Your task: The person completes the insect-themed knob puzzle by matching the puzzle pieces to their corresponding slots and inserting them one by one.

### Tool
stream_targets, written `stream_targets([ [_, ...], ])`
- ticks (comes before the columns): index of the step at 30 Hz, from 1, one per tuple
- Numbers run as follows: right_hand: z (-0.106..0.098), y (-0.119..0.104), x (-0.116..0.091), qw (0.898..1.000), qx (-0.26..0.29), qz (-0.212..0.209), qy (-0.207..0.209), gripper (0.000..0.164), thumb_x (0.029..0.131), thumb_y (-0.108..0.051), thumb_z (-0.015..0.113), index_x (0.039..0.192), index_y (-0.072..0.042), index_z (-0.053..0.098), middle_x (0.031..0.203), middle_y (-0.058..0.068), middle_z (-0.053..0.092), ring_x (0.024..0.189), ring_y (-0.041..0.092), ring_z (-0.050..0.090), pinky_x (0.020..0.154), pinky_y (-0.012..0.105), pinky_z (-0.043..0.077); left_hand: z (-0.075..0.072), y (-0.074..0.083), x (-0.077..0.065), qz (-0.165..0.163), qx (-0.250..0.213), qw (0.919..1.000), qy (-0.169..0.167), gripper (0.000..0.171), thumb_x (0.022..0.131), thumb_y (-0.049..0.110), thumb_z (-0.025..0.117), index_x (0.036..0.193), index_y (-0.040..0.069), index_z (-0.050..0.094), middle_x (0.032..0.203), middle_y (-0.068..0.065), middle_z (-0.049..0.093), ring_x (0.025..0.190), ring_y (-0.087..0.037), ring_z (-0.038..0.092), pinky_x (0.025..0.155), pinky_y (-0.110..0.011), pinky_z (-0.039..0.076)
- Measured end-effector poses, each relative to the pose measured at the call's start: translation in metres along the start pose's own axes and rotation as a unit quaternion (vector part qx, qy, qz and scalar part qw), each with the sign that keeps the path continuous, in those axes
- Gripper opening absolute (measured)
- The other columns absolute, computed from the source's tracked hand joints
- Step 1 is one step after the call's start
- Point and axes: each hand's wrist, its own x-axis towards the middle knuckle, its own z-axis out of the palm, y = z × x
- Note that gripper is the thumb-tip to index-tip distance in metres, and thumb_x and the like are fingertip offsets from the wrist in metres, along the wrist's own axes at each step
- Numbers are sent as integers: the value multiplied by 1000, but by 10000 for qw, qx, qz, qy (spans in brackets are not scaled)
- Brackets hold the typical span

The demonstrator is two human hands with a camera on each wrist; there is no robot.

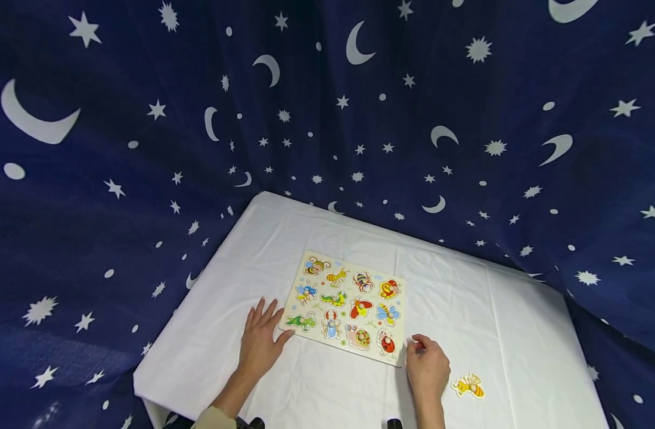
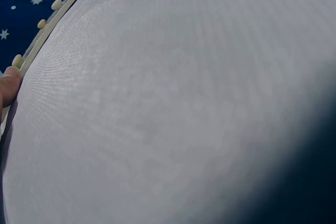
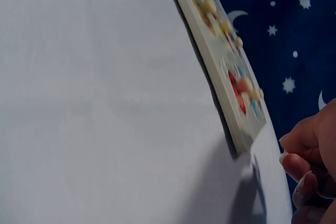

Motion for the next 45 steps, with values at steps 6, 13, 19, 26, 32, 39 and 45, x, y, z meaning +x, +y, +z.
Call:
stream_targets([
  [6, -5, 11, 1, 9999, -100, 50, 33, 13, 76, -7, 72, 88, -5, 74, 70, 6, 65, 64, 32, 62, 57, 47, 42, 1, 0, -1, -3, 44, 10000, -62, 60, 81, 41, 77, 128, 7, 64, 145, -15, 51, 147, -37, 29, 121, -54, 18],
  [13, -13, 16, 0, 9994, -288, 150, -68, 13, 77, -9, 71, 89, -4, 73, 71, 7, 64, 65, 32, 62, 55, 46, 42, 0, 0, -1, -49, 44, 9999, -116, 60, 82, 42, 76, 129, 7, 63, 147, -14, 50, 148, -36, 27, 121, -53, 16],
  [19, -24, 23, -2, 9993, -290, 109, 187, 13, 76, -8, 68, 87, -4, 73, 70, 8, 64, 66, 36, 62, 53, 47, 42, 0, 1, -1, -70, 8, 9998, -165, 60, 82, 42, 76, 130, 7, 62, 147, -15, 49, 148, -35, 26, 122, -53, 16],
  [26, -37, 38, -1, 9953, -528, 810, 61, 15, 80, -11, 61, 88, -4, 72, 72, 11, 66, 67, 38, 63, 46, 44, 39, 2, 0, -1, -51, -17, 10000, -82, 60, 82, 42, 77, 129, 7, 63, 147, -15, 50, 148, -35, 27, 122, -52, 15],
  [32, -43, 49, -2, 9921, -619, 1092, 34, 16, 80, -14, 60, 88, -5, 72, 76, 15, 66, 72, 44, 63, 48, 48, 38, 2, -1, 0, 7, -25, 10000, -28, 60, 81, 41, 77, 128, 6, 63, 146, -15, 50, 147, -36, 28, 121, -53, 16],
  [39, -50, 62, -2, 9830, -761, 1671, -50, 22, 84, -17, 54, 94, -4, 69, 86, 20, 62, 82, 51, 60, 55, 55, 41, 0, 0, 0, -9, 44, 10000, -37, 59, 81, 41, 77, 128, 7, 63, 146, -16, 50, 147, -37, 28, 121, -53, 17],
  [45, -50, 69, -4, 9782, -794, 1904, -241, 23, 84, -18, 53, 94, -4, 68, 91, 23, 61, 87, 52, 59, 58, 56, 41, -1, 2, -1, -22, -18, 10000, -26, 59, 81, 40, 78, 127, 6, 64, 146, -16, 50, 147, -37, 28, 121, -54, 17],
])
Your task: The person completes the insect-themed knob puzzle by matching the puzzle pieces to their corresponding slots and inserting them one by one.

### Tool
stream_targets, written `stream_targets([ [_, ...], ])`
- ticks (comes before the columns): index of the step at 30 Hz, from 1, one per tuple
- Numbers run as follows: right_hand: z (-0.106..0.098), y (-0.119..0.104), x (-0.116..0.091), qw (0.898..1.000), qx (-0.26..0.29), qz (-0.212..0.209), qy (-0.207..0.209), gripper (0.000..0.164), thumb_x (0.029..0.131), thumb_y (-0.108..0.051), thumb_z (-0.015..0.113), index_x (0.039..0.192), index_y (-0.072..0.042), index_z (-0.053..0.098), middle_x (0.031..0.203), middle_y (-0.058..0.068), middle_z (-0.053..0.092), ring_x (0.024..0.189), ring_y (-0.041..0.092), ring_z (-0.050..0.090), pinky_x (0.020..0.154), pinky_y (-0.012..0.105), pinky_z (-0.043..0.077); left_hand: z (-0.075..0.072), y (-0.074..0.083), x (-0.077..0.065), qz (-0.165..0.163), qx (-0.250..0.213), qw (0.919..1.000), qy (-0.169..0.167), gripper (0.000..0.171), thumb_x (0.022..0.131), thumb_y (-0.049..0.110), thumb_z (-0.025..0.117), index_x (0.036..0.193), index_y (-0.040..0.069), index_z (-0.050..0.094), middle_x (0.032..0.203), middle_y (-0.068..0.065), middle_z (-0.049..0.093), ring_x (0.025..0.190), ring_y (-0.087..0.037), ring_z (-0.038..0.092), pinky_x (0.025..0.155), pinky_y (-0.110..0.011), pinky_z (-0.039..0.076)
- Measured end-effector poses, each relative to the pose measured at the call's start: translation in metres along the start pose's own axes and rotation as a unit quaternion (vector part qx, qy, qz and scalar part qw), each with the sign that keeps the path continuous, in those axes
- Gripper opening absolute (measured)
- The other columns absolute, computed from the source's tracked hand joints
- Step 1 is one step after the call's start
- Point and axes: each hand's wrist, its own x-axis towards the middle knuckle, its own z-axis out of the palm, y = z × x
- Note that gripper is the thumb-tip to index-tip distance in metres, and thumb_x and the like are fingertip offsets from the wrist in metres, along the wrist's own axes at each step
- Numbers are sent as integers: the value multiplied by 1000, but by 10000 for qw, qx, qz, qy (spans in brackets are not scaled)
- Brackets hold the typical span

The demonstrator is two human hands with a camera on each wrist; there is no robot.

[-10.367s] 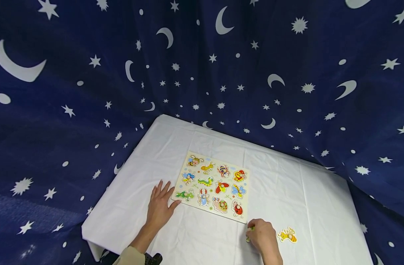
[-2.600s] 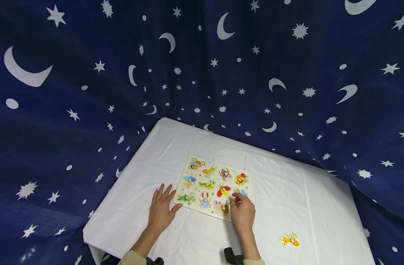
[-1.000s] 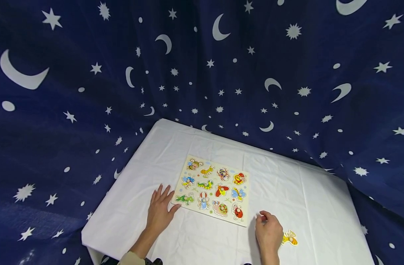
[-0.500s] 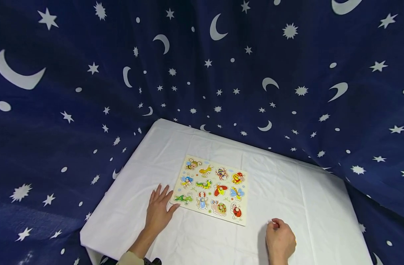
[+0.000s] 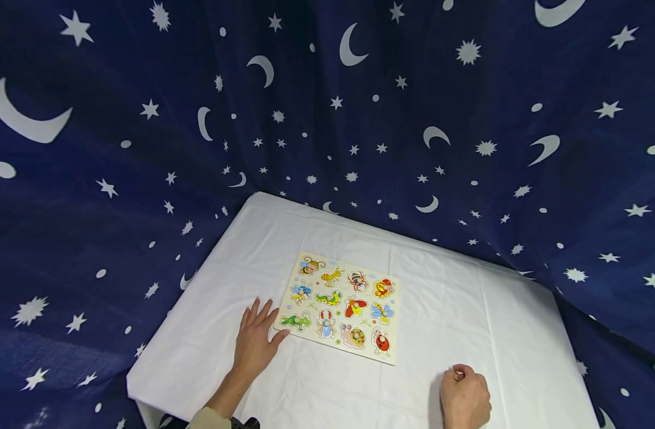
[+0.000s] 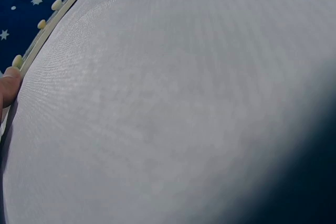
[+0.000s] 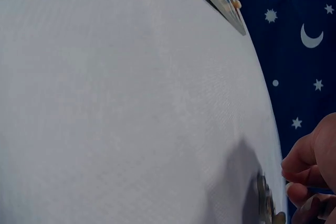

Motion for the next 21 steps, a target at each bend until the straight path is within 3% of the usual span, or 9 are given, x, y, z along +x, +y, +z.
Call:
stream_targets([
  [11, -7, 20, 6, 9986, -158, 273, -418, 31, 87, -21, 48, 102, -1, 66, 89, 24, 64, 83, 50, 60, 61, 53, 42, 2, -1, 0, -21, 29, 10000, -72, 60, 82, 41, 76, 129, 7, 63, 147, -15, 49, 148, -36, 26, 122, -53, 15],
  [21, -7, 31, 6, 9996, -92, 151, -229, 27, 90, -21, 51, 99, 1, 63, 78, 20, 66, 75, 44, 61, 58, 47, 37, 3, -2, 0, -8, -22, 10000, -5, 59, 82, 41, 76, 128, 7, 63, 146, -15, 50, 148, -36, 27, 121, -54, 15],
])
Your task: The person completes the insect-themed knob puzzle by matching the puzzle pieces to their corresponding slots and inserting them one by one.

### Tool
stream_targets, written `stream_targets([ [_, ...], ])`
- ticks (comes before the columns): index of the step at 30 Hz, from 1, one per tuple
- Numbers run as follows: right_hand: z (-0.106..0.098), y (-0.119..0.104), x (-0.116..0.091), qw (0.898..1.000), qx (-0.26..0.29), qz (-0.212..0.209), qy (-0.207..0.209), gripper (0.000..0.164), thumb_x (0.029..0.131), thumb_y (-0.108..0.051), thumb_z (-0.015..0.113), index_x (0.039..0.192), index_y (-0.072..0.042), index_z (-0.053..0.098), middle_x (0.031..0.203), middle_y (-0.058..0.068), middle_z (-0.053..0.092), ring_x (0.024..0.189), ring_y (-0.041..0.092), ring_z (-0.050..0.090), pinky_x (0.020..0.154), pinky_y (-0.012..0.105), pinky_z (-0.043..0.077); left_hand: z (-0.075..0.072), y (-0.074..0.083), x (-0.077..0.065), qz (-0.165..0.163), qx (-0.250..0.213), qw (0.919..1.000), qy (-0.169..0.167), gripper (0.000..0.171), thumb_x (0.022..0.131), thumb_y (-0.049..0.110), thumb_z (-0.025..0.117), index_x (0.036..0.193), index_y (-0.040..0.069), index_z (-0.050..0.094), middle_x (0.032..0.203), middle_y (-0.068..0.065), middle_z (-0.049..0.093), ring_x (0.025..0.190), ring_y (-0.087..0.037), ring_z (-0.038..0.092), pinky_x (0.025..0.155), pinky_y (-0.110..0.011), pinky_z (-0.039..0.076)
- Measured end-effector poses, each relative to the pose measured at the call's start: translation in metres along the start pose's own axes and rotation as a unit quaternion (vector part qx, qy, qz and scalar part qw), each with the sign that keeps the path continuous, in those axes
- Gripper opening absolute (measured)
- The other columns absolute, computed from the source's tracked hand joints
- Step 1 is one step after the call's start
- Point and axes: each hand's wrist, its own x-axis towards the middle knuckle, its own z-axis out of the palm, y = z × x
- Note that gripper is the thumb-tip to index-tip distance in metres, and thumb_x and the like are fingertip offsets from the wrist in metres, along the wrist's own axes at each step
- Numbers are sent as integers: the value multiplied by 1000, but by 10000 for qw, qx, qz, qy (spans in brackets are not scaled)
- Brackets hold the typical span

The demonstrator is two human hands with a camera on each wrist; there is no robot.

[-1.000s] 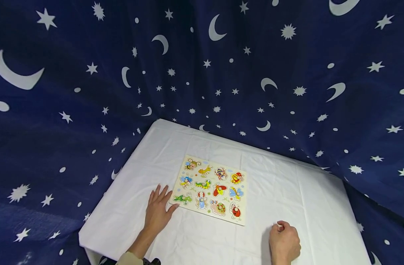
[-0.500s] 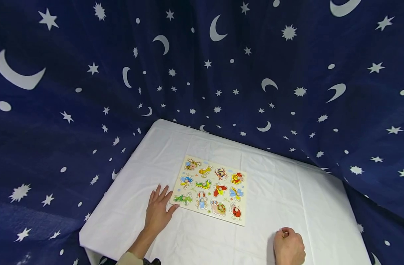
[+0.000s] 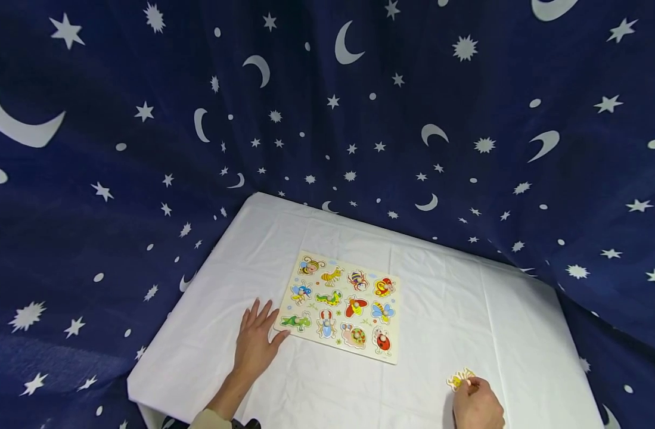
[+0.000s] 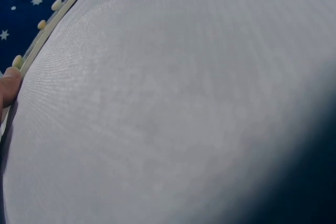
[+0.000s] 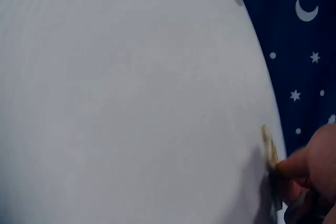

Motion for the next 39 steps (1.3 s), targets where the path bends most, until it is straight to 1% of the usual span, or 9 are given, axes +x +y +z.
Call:
stream_targets([
  [5, -3, -10, -3, 9998, 12, -181, -48, 25, 94, -21, 53, 104, 0, 62, 82, 20, 65, 74, 42, 62, 55, 45, 37, -1, 0, -1, -37, -49, 10000, 2, 59, 81, 40, 77, 128, 6, 63, 146, -16, 50, 148, -36, 27, 121, -55, 15],
  [9, -4, -23, -7, 9992, 205, -307, 138, 23, 93, -19, 56, 105, -1, 64, 81, 19, 66, 72, 40, 61, 51, 42, 35, -2, 0, -2, -64, -71, 10000, -28, 60, 81, 39, 78, 129, 5, 63, 146, -16, 50, 148, -36, 26, 121, -54, 15],
  [14, 3, -39, -12, 9975, 348, -538, 286, 19, 91, -15, 61, 103, -1, 65, 80, 16, 66, 69, 36, 60, 50, 41, 34, -3, -1, -2, -52, -54, 10000, -4, 60, 81, 39, 78, 128, 6, 63, 146, -16, 50, 148, -36, 27, 121, -55, 16],
  [20, 12, -59, -19, 9923, 428, -1076, 444, 14, 88, -13, 66, 96, -2, 67, 76, 11, 65, 65, 31, 60, 49, 40, 34, -1, 0, -1, -19, 11, 10000, 8, 60, 80, 40, 78, 128, 6, 63, 146, -15, 51, 147, -36, 28, 121, -54, 17],
  [22, 14, -65, -21, 9905, 471, -1199, 475, 12, 87, -12, 66, 94, -2, 67, 75, 10, 64, 65, 30, 59, 48, 39, 33, -1, 1, 0, -5, -3, 10000, -2, 60, 81, 40, 78, 128, 6, 63, 146, -15, 51, 147, -36, 28, 121, -54, 17],
  [27, 16, -81, -23, 9870, 584, -1403, 521, 11, 87, -12, 68, 93, -4, 68, 75, 9, 64, 65, 28, 59, 48, 38, 33, -2, 2, 1, -30, -11, 10000, -43, 60, 81, 40, 77, 128, 6, 63, 146, -15, 51, 147, -37, 27, 121, -54, 17],
  [33, 19, -100, -28, 9826, 749, -1612, 536, 10, 85, -9, 69, 93, -2, 68, 74, 10, 64, 62, 26, 57, 47, 35, 32, -4, 1, 0, -82, 81, 9999, -71, 61, 81, 41, 77, 129, 7, 63, 146, -14, 50, 148, -35, 27, 122, -52, 16],
  [36, 21, -110, -30, 9799, 831, -1733, 533, 10, 85, -9, 69, 93, -2, 68, 74, 10, 64, 62, 26, 57, 49, 33, 31, -3, 1, 1, -67, 78, 9999, -35, 61, 81, 41, 78, 129, 6, 63, 146, -14, 51, 147, -36, 28, 121, -52, 17],
  [39, 23, -117, -30, 9785, 891, -1775, 558, 11, 85, -9, 70, 94, -2, 68, 75, 10, 65, 64, 27, 58, 50, 33, 33, -3, 1, 0, -51, 58, 10000, -61, 60, 81, 41, 77, 129, 7, 63, 146, -14, 50, 147, -36, 27, 121, -52, 17],
])
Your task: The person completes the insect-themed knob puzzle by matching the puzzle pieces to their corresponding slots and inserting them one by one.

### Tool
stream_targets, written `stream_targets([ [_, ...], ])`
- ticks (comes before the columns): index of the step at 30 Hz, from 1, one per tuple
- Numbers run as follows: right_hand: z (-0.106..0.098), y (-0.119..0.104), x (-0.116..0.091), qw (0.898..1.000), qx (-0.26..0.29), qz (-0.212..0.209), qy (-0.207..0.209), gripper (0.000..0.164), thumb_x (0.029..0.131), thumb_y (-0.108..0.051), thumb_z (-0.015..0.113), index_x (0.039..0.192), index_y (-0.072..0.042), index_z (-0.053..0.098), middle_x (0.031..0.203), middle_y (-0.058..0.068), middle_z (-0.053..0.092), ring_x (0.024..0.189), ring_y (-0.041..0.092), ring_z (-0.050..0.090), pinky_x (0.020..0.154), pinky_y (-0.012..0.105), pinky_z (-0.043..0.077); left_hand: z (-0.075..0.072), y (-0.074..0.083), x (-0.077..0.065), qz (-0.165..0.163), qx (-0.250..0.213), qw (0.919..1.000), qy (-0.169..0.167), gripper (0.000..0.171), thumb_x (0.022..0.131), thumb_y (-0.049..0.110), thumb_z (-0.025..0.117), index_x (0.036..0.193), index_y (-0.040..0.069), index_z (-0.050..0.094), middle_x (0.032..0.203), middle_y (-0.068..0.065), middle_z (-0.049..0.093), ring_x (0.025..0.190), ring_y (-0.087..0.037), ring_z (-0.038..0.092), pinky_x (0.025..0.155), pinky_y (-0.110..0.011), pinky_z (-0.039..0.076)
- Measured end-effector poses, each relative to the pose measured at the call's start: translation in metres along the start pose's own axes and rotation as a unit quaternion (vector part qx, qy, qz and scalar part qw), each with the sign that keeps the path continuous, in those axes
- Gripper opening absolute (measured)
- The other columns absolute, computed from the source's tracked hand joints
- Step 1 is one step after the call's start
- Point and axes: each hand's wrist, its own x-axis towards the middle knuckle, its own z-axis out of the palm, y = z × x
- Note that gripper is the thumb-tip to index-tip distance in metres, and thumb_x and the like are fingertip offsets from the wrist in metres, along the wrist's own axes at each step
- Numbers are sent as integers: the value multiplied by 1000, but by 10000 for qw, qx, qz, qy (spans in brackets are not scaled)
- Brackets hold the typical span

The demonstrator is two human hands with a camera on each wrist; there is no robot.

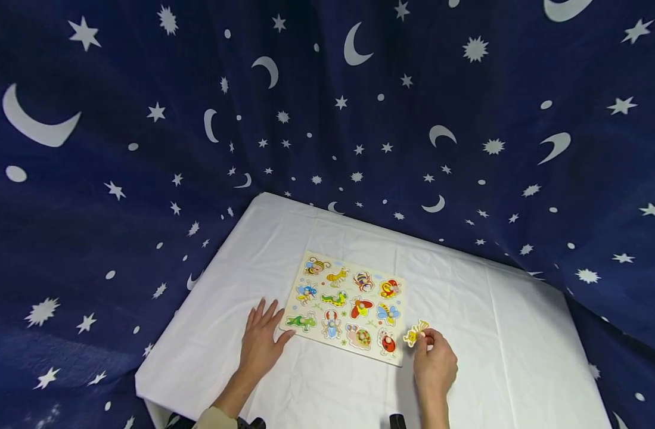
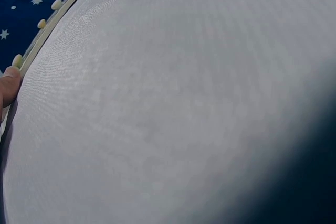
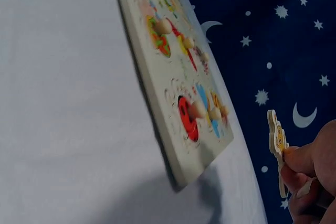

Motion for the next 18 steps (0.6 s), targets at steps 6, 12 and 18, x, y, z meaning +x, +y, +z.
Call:
stream_targets([
  [6, 2, -9, 5, 9999, 90, -35, -56, 10, 86, -10, 70, 94, -4, 69, 76, 8, 65, 68, 28, 59, 55, 37, 36, 2, 1, 0, -6, 23, 10000, 4, 60, 81, 41, 78, 129, 7, 63, 146, -14, 51, 147, -35, 28, 121, -52, 17],
  [12, 14, -22, 11, 9991, 219, -180, -300, 10, 86, -10, 70, 94, -5, 69, 76, 7, 66, 68, 27, 60, 55, 37, 38, 0, -1, 1, -19, -11, 10000, 0, 61, 81, 41, 78, 129, 7, 63, 146, -14, 51, 148, -35, 27, 121, -52, 17],
  [18, 28, -39, 21, 9976, 260, -329, -559, 11, 87, -14, 69, 94, -6, 70, 76, 6, 66, 68, 27, 60, 56, 40, 40, 2, -3, 0, 35, 52, 9999, 98, 61, 80, 41, 78, 128, 8, 63, 145, -14, 52, 147, -36, 29, 121, -53, 19],
])
